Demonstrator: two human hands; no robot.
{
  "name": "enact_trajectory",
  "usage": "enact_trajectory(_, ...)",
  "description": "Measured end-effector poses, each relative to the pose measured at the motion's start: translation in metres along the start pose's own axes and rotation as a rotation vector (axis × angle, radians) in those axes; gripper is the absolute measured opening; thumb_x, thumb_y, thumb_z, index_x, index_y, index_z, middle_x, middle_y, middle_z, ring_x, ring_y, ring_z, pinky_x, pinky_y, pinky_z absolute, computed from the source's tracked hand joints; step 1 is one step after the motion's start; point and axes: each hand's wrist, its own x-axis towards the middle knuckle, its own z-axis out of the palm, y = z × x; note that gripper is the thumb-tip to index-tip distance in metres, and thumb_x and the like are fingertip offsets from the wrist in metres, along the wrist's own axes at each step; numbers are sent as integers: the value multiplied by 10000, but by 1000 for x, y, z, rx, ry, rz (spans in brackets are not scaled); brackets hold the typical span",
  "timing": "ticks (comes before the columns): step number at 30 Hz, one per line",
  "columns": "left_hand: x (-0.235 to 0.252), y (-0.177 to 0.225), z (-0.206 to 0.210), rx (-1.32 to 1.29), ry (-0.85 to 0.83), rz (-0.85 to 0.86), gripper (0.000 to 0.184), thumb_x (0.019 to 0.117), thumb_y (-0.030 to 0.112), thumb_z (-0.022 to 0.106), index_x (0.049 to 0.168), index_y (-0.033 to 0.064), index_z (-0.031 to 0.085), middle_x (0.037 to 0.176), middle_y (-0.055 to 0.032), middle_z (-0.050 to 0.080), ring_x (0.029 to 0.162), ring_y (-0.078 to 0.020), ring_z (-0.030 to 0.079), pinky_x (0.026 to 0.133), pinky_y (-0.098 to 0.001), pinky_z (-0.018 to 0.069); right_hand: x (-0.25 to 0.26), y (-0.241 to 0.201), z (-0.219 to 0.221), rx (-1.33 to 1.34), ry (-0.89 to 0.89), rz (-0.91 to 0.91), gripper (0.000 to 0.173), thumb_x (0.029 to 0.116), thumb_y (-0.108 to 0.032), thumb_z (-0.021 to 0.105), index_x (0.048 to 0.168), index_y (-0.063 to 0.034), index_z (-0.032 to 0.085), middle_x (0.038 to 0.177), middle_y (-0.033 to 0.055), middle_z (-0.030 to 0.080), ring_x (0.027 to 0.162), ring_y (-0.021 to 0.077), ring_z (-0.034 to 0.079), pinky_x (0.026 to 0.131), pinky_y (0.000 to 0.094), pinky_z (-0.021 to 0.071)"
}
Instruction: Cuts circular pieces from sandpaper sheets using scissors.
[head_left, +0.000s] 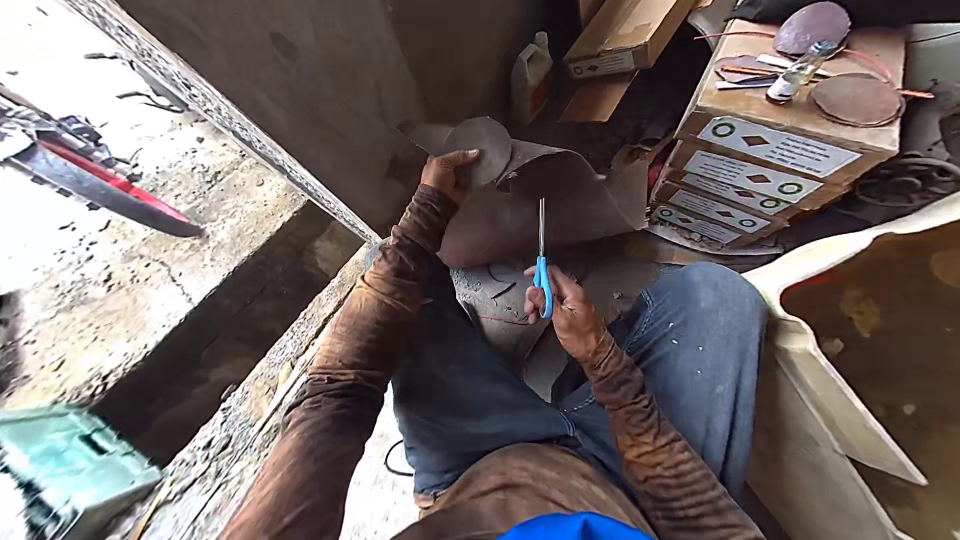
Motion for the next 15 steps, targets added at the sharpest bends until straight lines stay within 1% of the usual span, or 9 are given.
enact_trajectory(1, 1, -3, -2, -22, 10, 0, 345, 876, -80, 646, 1197, -20, 535, 1017, -175, 685, 893, -263, 694, 794, -465, 603, 1, -6, 5, 109, -11, -51, 408, 1043, -233, 547, 1302, 82, 538, 797, 35, 684, 678, 151, 680, 639, 336, 613)
enact_trajectory(2, -2, -6, -5, -45, 17, -5, 340, 879, -85, 646, 1195, -26, 536, 1022, -181, 685, 896, -268, 697, 802, -467, 606, 4, -11, 9, 200, -27, -84, 407, 1057, -237, 516, 1304, 86, 526, 786, 30, 677, 678, 156, 679, 645, 341, 614)
enact_trajectory(4, -14, -17, -15, -71, 32, -21, 367, 888, -76, 647, 1228, -25, 517, 1059, -193, 678, 922, -286, 698, 825, -484, 606, 8, -17, 13, 344, -32, -96, 442, 1064, -319, 505, 1292, 59, 535, 766, 25, 678, 676, 163, 688, 662, 350, 622)
enact_trajectory(6, -31, -29, -32, 3, 60, -57, 398, 910, -1, 659, 1281, 32, 519, 1110, -147, 677, 962, -250, 696, 847, -454, 607, 13, -18, 14, 422, 4, -72, 478, 1058, -393, 518, 1287, 24, 567, 767, 38, 688, 685, 167, 695, 678, 346, 624)
enact_trajectory(7, -35, -32, -39, 14, 122, -97, 403, 911, 4, 659, 1289, 30, 519, 1116, -155, 672, 959, -256, 696, 835, -456, 609, 15, -15, 14, 431, 38, -52, 475, 1064, -399, 499, 1285, 16, 573, 762, 47, 694, 685, 167, 699, 680, 341, 624)
enact_trajectory(8, -35, -34, -42, -17, 228, -143, 403, 895, -37, 653, 1272, -9, 515, 1099, -203, 663, 930, -296, 694, 794, -490, 611, 15, -10, 13, 407, 84, -20, 461, 1075, -377, 461, 1287, 17, 571, 751, 56, 695, 681, 169, 702, 680, 339, 625)
enact_trajectory(10, -35, -39, -54, 3, 378, -255, 395, 873, -58, 649, 1249, -38, 529, 1095, -241, 655, 901, -328, 694, 745, -504, 615, 12, 0, 12, 312, 165, 84, 411, 1091, -303, 399, 1270, 24, 572, 728, 65, 685, 670, 165, 698, 672, 329, 621)
enact_trajectory(12, -41, -47, -66, 73, 412, -346, 377, 871, -47, 646, 1235, -44, 547, 1099, -247, 658, 892, -332, 699, 728, -491, 619, 6, 9, 14, 244, 186, 175, 374, 1100, -259, 400, 1234, 35, 587, 721, 71, 687, 662, 167, 697, 657, 321, 616)
enact_trajectory(15, -46, -65, -74, 204, 336, -416, 365, 886, -31, 644, 1239, -52, 552, 1100, -244, 657, 886, -331, 694, 727, -492, 614, -4, -2, 24, 182, 193, 244, 321, 1102, -229, 434, 1184, 33, 600, 721, 68, 696, 649, 156, 699, 638, 301, 614)
